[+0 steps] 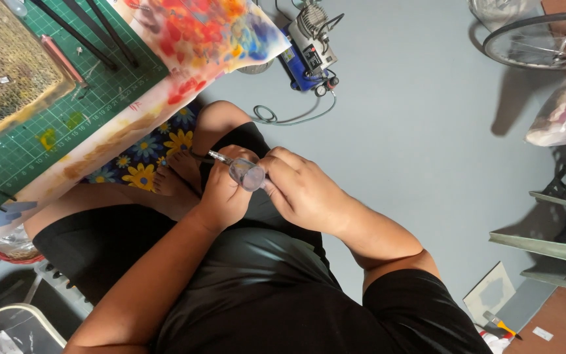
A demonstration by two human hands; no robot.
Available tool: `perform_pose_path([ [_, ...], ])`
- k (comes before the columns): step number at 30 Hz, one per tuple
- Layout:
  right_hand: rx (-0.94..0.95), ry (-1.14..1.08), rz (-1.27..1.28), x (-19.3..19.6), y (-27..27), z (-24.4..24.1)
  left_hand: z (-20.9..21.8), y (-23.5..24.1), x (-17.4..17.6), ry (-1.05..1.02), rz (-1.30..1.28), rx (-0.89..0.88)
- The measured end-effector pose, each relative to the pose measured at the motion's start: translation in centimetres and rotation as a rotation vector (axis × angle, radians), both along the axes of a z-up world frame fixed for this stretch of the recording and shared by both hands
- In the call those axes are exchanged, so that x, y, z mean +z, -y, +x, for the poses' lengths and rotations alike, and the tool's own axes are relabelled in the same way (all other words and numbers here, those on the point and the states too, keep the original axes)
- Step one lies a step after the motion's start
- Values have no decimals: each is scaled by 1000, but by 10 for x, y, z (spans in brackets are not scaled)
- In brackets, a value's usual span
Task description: Disassembling and reassembling an airbrush for maintenance and cleaning at a workstation.
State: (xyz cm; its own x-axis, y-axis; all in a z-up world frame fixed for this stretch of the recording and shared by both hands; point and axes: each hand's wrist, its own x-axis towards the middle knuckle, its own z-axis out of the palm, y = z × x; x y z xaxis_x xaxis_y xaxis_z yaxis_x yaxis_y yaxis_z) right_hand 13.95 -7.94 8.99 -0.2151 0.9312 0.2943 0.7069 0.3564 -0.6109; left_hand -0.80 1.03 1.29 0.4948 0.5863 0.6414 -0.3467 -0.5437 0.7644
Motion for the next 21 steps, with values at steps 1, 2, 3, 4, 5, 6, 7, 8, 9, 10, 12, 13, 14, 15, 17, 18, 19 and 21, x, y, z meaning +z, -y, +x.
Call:
perform_pose_path([
  [1, 1, 0, 0, -1, 0, 0, 0, 0, -3, 0, 0, 1],
  [2, 0, 5, -2, -2, 1, 1, 0, 0, -5, 1, -2, -3],
  [3, -1, 9, -4, -2, 1, 1, 0, 0, -8, 2, -3, -6],
  [4, -2, 9, -4, -2, 1, 1, -1, 0, -8, 1, -3, -7],
  [5, 0, 18, -4, -1, 1, 1, -1, 1, -9, -6, -4, -1],
  [6, 1, 27, -4, -1, 0, 1, -1, 2, -9, -13, -4, 3],
  [7, 0, 27, -3, -1, 1, 0, -1, 2, -8, -13, -3, 3],
  [8, -1, 40, 1, 0, 1, -1, -1, 1, -7, -9, 7, 4],
  [9, -3, 52, 5, 0, 0, -1, 0, 0, -6, -5, 17, 6],
  [10, -3, 52, 4, 0, 0, -1, -1, 0, -7, -6, 16, 5],
  [12, -9, 63, 4, 1, 0, -1, -1, 0, -9, 1, 16, 10],
  [13, -9, 63, 3, 1, 0, -2, -1, 0, -8, 0, 16, 10],
  [14, -8, 49, 12, 1, 0, -2, 0, 0, -6, 13, 4, -1],
  [15, -7, 36, 21, 1, 0, -2, 0, 0, -4, 25, -8, -13],
  [17, -8, 32, 30, -1, 0, -2, 0, 0, -1, 26, -5, -16],
  [18, -9, 27, 38, -2, 0, -2, 0, 0, 1, 26, -2, -19],
  [19, -9, 27, 39, -4, 0, -2, -1, 0, -1, 26, -2, -19],
  [21, -20, 34, 57, -7, 1, -2, -1, 1, -4, 14, -15, -24],
])
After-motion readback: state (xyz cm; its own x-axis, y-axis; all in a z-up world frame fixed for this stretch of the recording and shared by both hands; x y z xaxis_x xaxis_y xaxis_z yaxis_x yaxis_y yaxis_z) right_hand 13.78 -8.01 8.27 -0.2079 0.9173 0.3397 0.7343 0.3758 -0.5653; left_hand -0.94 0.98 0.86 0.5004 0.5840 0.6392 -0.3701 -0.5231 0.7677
